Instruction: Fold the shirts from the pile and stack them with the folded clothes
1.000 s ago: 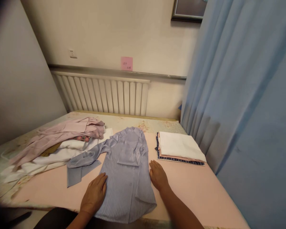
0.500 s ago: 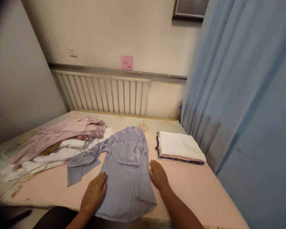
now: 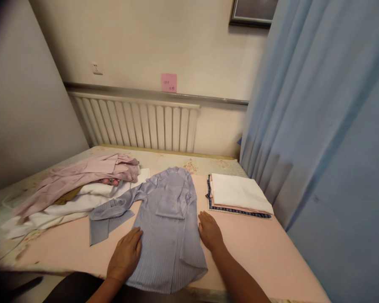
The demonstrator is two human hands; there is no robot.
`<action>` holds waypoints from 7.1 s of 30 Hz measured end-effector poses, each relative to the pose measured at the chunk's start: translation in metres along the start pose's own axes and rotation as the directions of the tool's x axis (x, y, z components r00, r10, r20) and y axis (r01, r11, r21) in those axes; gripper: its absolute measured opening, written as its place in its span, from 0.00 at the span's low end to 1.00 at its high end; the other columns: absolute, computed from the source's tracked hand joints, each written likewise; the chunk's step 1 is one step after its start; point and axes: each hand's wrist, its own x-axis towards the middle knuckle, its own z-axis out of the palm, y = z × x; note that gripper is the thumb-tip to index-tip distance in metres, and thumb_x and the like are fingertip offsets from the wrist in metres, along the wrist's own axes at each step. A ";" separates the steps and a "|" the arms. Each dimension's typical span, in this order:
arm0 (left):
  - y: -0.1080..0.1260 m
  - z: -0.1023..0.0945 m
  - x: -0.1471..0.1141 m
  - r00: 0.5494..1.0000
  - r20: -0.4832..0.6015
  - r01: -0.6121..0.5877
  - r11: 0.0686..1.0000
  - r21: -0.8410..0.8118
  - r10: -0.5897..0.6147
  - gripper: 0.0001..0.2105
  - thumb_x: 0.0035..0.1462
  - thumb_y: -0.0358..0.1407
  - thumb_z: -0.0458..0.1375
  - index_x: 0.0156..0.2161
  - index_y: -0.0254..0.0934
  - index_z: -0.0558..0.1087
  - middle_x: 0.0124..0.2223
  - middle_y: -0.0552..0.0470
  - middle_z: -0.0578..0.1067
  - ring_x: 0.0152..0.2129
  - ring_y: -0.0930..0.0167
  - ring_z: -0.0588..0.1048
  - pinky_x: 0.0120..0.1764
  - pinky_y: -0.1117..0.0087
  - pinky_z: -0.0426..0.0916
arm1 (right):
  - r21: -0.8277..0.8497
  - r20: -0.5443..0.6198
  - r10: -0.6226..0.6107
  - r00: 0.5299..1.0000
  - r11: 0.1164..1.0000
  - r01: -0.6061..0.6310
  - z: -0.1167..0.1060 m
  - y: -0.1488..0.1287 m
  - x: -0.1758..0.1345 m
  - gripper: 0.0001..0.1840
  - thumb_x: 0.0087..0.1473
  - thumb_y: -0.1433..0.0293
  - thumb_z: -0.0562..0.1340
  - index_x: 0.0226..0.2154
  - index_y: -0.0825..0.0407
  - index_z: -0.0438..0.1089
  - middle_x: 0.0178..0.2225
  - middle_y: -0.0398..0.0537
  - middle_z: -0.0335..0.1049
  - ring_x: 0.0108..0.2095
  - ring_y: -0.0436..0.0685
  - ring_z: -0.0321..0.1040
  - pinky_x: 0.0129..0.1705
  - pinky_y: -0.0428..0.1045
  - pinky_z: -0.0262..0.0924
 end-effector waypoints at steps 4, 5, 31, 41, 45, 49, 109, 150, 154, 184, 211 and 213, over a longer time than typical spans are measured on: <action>0.002 -0.002 0.000 1.000 0.013 -0.008 1.000 0.018 0.007 0.16 0.59 0.33 0.48 0.50 0.37 0.71 0.54 0.47 0.73 0.53 0.64 0.68 0.56 0.60 0.61 | -0.006 -0.008 -0.003 1.000 1.000 0.003 0.000 0.000 0.000 0.23 0.55 0.76 0.51 0.52 0.57 0.67 0.55 0.56 0.66 0.58 0.59 0.58 0.60 0.58 0.53; 0.002 -0.003 0.001 1.000 0.015 -0.007 1.000 0.020 0.007 0.16 0.60 0.33 0.48 0.50 0.37 0.71 0.54 0.47 0.73 0.53 0.64 0.68 0.56 0.60 0.61 | -0.008 -0.008 -0.002 1.000 1.000 0.002 0.000 0.000 0.000 0.23 0.55 0.76 0.51 0.53 0.57 0.67 0.55 0.56 0.66 0.58 0.59 0.59 0.60 0.58 0.54; 0.003 -0.004 0.001 1.000 0.023 -0.003 1.000 0.030 0.003 0.16 0.60 0.33 0.47 0.50 0.37 0.71 0.55 0.47 0.72 0.53 0.64 0.68 0.56 0.61 0.61 | -0.006 -0.006 0.008 1.000 1.000 -0.008 0.000 0.000 0.000 0.23 0.55 0.76 0.51 0.52 0.55 0.67 0.55 0.55 0.66 0.58 0.59 0.59 0.60 0.59 0.53; 0.004 -0.006 0.001 1.000 0.010 0.002 1.000 0.018 -0.002 0.16 0.60 0.33 0.48 0.50 0.38 0.71 0.54 0.47 0.73 0.53 0.65 0.69 0.56 0.61 0.61 | 0.003 0.009 0.020 1.000 1.000 -0.020 -0.002 -0.001 0.001 0.24 0.54 0.76 0.51 0.52 0.54 0.67 0.55 0.55 0.66 0.58 0.59 0.59 0.60 0.59 0.53; 0.004 -0.005 0.001 1.000 0.012 0.005 1.000 0.018 -0.005 0.16 0.60 0.33 0.47 0.50 0.38 0.71 0.54 0.48 0.72 0.53 0.65 0.68 0.56 0.62 0.61 | -0.007 0.019 0.017 1.000 1.000 -0.016 -0.002 -0.001 0.001 0.23 0.55 0.76 0.51 0.52 0.56 0.67 0.55 0.56 0.66 0.58 0.58 0.58 0.61 0.57 0.52; 0.003 -0.004 0.001 1.000 0.017 -0.005 1.000 0.029 0.004 0.16 0.60 0.33 0.47 0.50 0.37 0.71 0.54 0.47 0.73 0.53 0.65 0.68 0.57 0.62 0.60 | -0.012 0.020 0.012 1.000 1.000 -0.012 -0.002 -0.001 0.001 0.23 0.56 0.76 0.51 0.53 0.57 0.67 0.55 0.56 0.65 0.58 0.58 0.58 0.61 0.58 0.52; 0.011 -0.013 0.006 0.996 0.088 0.004 0.999 0.049 -0.008 0.17 0.60 0.32 0.47 0.52 0.34 0.70 0.56 0.43 0.71 0.55 0.63 0.66 0.56 0.62 0.58 | 0.202 -0.045 0.265 0.963 0.947 -0.251 -0.061 -0.096 -0.120 0.21 0.60 0.69 0.50 0.53 0.50 0.66 0.52 0.52 0.69 0.53 0.58 0.65 0.56 0.56 0.61; 0.012 -0.014 0.003 0.994 0.107 0.029 0.999 0.025 -0.032 0.17 0.61 0.31 0.46 0.51 0.35 0.70 0.56 0.44 0.71 0.55 0.64 0.66 0.57 0.61 0.57 | -0.061 0.061 0.312 0.948 0.949 -0.309 -0.057 -0.083 -0.067 0.22 0.56 0.71 0.51 0.51 0.56 0.66 0.47 0.58 0.70 0.49 0.63 0.66 0.53 0.57 0.59; 0.012 -0.015 0.002 0.994 0.101 0.038 0.999 0.013 -0.039 0.16 0.60 0.32 0.47 0.51 0.37 0.70 0.56 0.45 0.70 0.55 0.64 0.65 0.57 0.62 0.57 | -0.008 0.037 0.155 0.987 0.988 -0.155 -0.037 -0.091 -0.044 0.23 0.57 0.72 0.50 0.55 0.55 0.62 0.56 0.58 0.63 0.57 0.62 0.59 0.58 0.61 0.55; -0.025 -0.054 -0.022 0.765 0.497 0.495 0.868 -0.047 -0.409 0.22 0.61 0.35 0.43 0.59 0.32 0.57 0.52 0.38 0.74 0.49 0.62 0.73 0.46 0.66 0.64 | -0.111 0.158 0.081 0.984 0.992 -0.064 -0.010 -0.101 -0.044 0.25 0.57 0.73 0.52 0.57 0.58 0.62 0.60 0.55 0.59 0.62 0.61 0.51 0.63 0.59 0.47; 0.012 0.018 0.079 0.948 0.317 0.082 0.981 -0.175 -0.022 0.25 0.59 0.33 0.46 0.61 0.27 0.58 0.66 0.37 0.56 0.64 0.60 0.52 0.63 0.57 0.51 | -0.172 0.078 -0.005 0.997 0.985 0.018 0.010 -0.082 -0.055 0.24 0.60 0.67 0.53 0.58 0.52 0.62 0.60 0.50 0.60 0.60 0.61 0.56 0.60 0.58 0.55; 0.007 0.026 0.087 0.950 0.313 0.058 0.984 -0.170 -0.002 0.26 0.58 0.33 0.47 0.61 0.27 0.58 0.66 0.38 0.56 0.64 0.60 0.51 0.63 0.57 0.50 | -0.189 0.063 -0.039 0.997 0.981 0.050 0.012 -0.079 -0.056 0.24 0.60 0.67 0.54 0.58 0.52 0.62 0.59 0.50 0.60 0.60 0.61 0.57 0.59 0.58 0.57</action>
